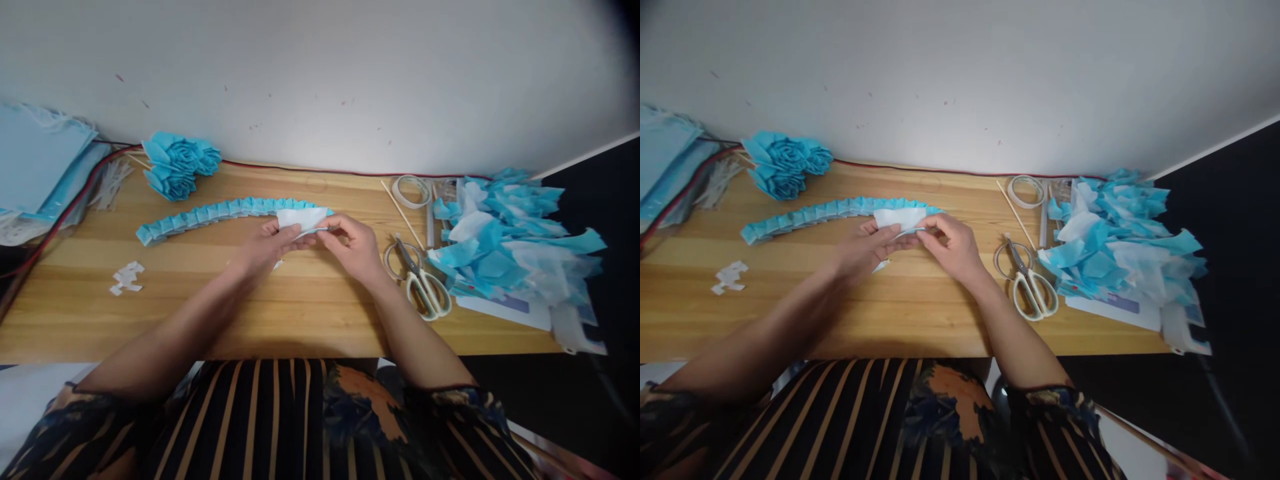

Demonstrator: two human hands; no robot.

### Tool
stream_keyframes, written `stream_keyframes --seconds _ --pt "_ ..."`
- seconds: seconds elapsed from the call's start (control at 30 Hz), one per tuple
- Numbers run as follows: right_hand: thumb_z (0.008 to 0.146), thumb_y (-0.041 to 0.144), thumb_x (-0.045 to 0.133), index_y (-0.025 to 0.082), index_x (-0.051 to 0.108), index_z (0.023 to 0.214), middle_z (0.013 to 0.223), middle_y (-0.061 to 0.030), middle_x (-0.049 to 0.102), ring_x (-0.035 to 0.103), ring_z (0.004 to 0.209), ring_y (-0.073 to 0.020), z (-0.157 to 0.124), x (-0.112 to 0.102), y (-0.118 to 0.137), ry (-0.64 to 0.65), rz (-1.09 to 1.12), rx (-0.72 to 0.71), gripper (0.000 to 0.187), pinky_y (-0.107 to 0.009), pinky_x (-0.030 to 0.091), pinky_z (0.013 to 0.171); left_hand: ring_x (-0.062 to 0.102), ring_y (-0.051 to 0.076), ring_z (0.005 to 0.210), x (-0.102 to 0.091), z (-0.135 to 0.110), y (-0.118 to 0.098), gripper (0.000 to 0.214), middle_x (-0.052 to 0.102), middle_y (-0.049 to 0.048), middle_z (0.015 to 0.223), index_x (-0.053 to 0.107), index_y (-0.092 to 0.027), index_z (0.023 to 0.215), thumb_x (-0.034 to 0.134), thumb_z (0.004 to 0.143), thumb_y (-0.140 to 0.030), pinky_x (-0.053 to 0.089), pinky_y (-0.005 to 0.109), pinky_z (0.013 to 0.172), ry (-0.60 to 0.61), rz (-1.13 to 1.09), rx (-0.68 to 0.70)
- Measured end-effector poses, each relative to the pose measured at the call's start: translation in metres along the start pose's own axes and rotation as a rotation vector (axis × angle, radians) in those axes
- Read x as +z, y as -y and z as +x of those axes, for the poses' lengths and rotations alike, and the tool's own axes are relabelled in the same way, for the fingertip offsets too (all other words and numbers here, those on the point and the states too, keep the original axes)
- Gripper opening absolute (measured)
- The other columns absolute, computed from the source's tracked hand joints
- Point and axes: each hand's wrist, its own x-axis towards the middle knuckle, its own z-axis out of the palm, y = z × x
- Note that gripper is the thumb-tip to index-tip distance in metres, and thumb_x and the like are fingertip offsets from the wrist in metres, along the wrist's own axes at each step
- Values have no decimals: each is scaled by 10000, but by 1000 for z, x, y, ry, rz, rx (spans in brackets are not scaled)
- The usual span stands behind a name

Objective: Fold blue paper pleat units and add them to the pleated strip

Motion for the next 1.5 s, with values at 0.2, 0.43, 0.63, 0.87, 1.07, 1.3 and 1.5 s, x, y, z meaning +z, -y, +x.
stream_keyframes --seconds 0.2,0.43,0.63,0.87,1.07,1.3,1.5 --pt "872 339 675 219 680 821 765 11 717 642 694 -137 0 6 -4 -61 116 50 130 -275 510 682 779 331 996 1 -1 -1 621 809 160 973 761 -113 993 815 755 -684 571 483 985 56 58 3" --pt "858 362 666 224 669 800 742 11 690 603 666 -133 1 7 -1 -81 133 104 150 -276 473 648 764 232 886 0 1 1 464 818 71 949 762 -165 995 912 689 -479 598 385 890 -15 265 109" --pt "864 373 686 233 638 897 736 28 622 557 669 -126 0 9 -7 -44 250 147 152 -280 447 644 765 205 786 -2 1 0 302 813 60 893 741 -148 927 834 757 -379 611 368 858 -67 289 208" --pt "829 495 791 320 465 1466 990 -16 711 648 858 -186 0 8 -10 95 453 224 736 -332 546 745 750 205 803 -6 3 8 202 790 40 830 723 -162 953 744 819 -311 594 340 823 -105 393 260" --pt "864 396 734 263 589 1423 963 -23 705 639 829 -186 -1 6 -11 105 389 246 592 -328 542 719 714 182 793 -5 -1 7 111 772 26 834 740 -173 910 705 854 -262 548 294 762 -118 570 368" --pt "848 388 712 275 636 1377 1207 -44 721 646 870 -186 -2 9 -8 103 372 191 546 -328 544 719 698 171 821 -2 4 3 421 769 17 949 747 -210 1120 879 730 -300 551 326 813 -108 175 324" --pt "857 424 718 257 629 1368 1184 -53 735 657 939 -195 -3 11 -9 34 371 144 545 -353 565 822 655 160 801 0 2 8 341 756 32 871 801 -194 921 935 704 -420 497 315 772 38 -13 76"
